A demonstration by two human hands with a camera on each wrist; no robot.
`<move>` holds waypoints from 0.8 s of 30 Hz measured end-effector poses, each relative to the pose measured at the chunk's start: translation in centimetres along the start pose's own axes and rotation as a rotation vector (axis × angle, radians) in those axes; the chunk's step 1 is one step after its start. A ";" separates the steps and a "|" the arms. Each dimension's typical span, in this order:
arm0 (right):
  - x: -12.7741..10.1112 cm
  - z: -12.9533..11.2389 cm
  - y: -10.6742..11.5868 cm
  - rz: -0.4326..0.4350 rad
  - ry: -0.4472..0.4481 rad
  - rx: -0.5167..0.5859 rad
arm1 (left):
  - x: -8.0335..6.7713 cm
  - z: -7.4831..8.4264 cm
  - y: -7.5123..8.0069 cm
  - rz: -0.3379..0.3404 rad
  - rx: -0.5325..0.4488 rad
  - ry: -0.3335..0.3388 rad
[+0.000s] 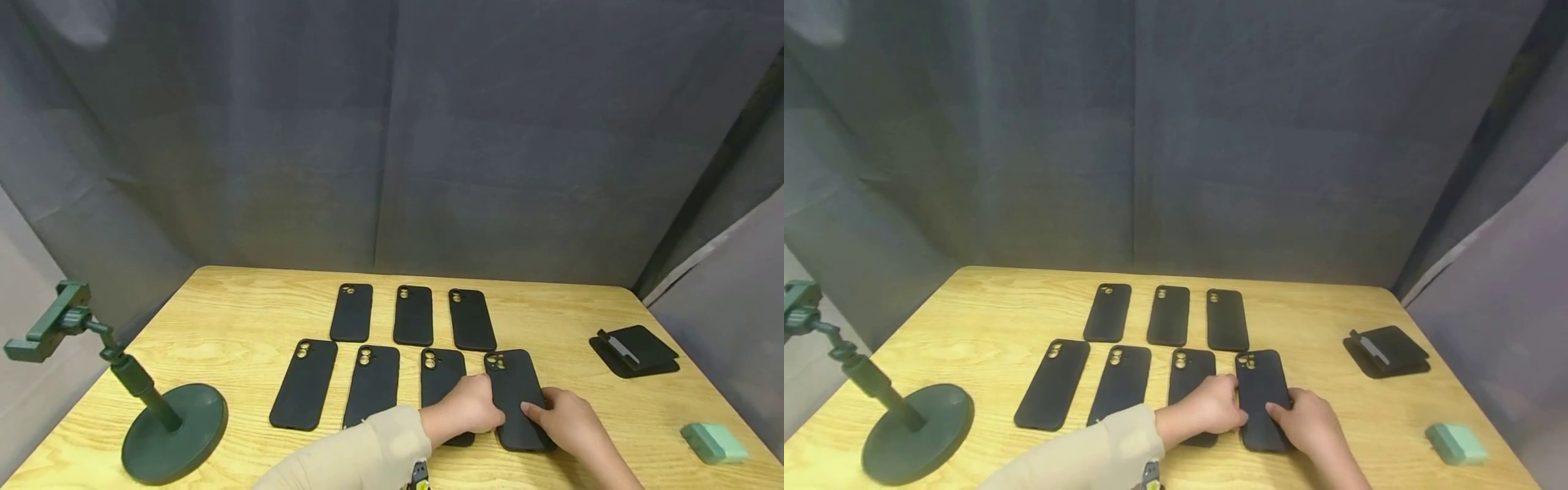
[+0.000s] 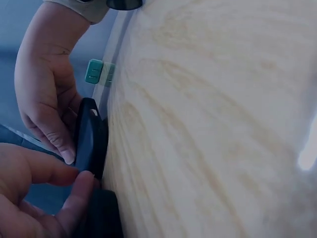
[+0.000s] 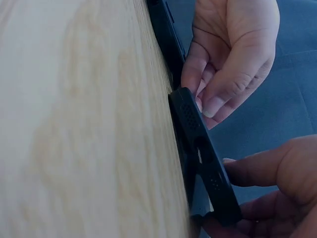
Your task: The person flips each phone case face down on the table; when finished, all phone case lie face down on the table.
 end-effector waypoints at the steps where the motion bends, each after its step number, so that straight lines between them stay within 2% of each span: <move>1: 0.1 -0.1 0.0 -0.001 0.002 -0.004 | 0.0 0.0 0.0 0.001 0.022 -0.006; 7: 0.3 -0.2 -0.1 0.003 0.015 -0.023 | 0.0 0.3 0.0 0.016 0.099 -0.029; 15: 0.7 -0.4 -0.2 0.026 0.036 -0.041 | 0.1 0.5 0.3 0.043 0.117 -0.041; 20: 0.7 -0.2 -0.1 0.009 0.013 -0.034 | -0.1 0.1 0.3 0.048 0.020 -0.049; 22: 0.6 -0.2 0.3 0.005 0.001 -0.026 | -0.4 -0.1 0.7 0.068 -0.068 -0.094; 24: 0.3 -0.4 0.9 0.021 0.014 -0.010 | -1.0 0.0 1.4 0.091 -0.154 -0.174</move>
Point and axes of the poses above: each hand's wrist, its own x-axis towards the middle knuckle, its own y-axis out of the back of the hand, z = x × y, the point moved 8 cm from there along x, towards the middle knuckle, and after that the axes turned 10 degrees about x, right-handed, at the moved point
